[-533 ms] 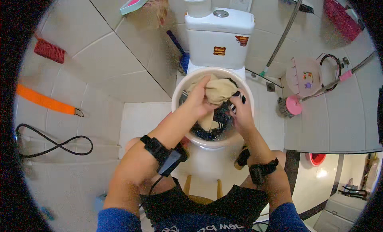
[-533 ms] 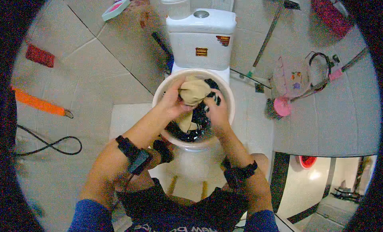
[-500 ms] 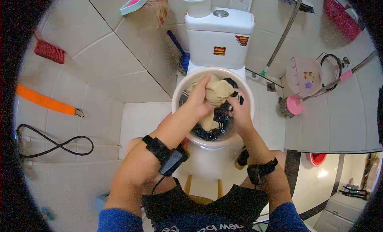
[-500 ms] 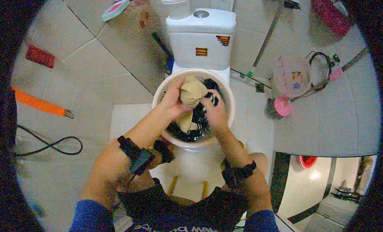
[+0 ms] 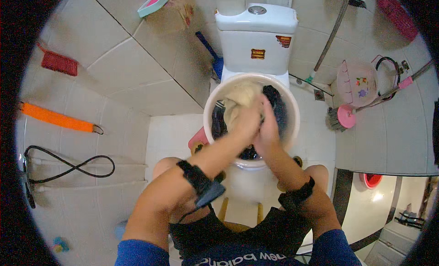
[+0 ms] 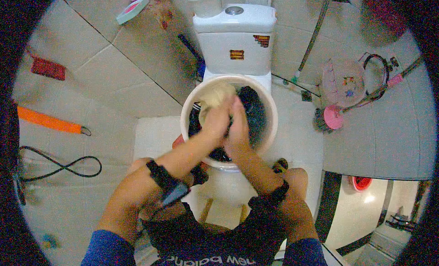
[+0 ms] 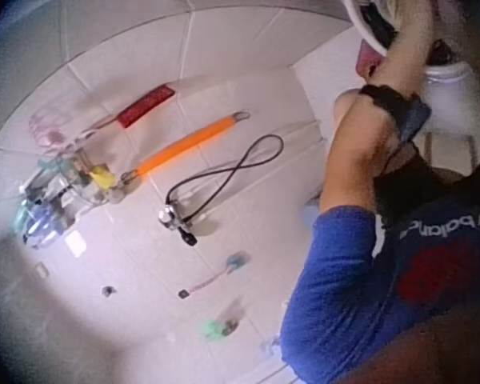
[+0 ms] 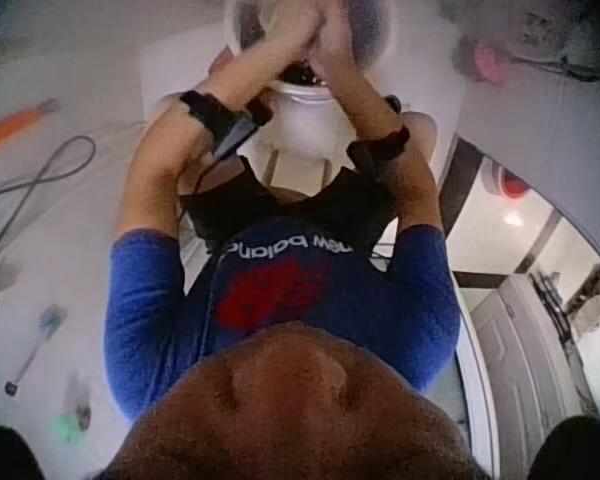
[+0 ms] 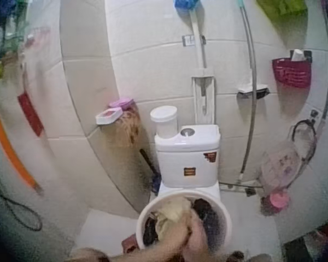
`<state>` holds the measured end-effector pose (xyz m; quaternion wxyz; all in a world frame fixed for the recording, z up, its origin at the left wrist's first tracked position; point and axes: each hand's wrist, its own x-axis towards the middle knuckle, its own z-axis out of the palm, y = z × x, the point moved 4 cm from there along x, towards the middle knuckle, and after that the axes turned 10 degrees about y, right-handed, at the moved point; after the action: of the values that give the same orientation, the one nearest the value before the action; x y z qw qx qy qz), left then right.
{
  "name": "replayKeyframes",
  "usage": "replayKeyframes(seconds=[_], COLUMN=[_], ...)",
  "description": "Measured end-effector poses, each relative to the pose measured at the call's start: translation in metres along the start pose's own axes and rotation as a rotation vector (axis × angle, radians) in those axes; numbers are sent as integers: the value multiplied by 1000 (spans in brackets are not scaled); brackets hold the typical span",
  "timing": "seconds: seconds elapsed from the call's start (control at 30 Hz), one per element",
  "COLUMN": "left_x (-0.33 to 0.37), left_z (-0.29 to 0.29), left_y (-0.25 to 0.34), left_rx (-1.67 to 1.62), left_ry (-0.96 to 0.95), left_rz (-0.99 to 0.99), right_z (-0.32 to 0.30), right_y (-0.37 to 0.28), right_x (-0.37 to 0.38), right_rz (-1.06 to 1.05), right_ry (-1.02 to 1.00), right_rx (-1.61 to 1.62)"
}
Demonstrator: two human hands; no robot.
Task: Washing clothes by hand in a bucket inside a bathroom.
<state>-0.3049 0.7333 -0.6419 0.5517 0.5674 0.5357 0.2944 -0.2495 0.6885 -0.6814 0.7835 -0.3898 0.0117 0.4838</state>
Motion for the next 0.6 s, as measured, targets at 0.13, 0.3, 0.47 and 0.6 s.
replayKeyframes(seconds=[0.13, 0.3, 0.47, 0.6], left_x=[-15, -3, -33, 10], left_z=[5, 6, 14, -4], left_y=[-22, 4, -10, -10], left_rx=[-8, -280, -164, -77], left_ry=[46, -151, 12, -200], left_rz=[161, -287, 461, -230], right_z=[7, -6, -17, 1], right_y=[5, -7, -7, 8], right_x=[-5, -29, 2, -44], right_rz=[19, -436, 35, 69], right_ry=[-72, -49, -7, 39], right_rx=[21, -590, -25, 123])
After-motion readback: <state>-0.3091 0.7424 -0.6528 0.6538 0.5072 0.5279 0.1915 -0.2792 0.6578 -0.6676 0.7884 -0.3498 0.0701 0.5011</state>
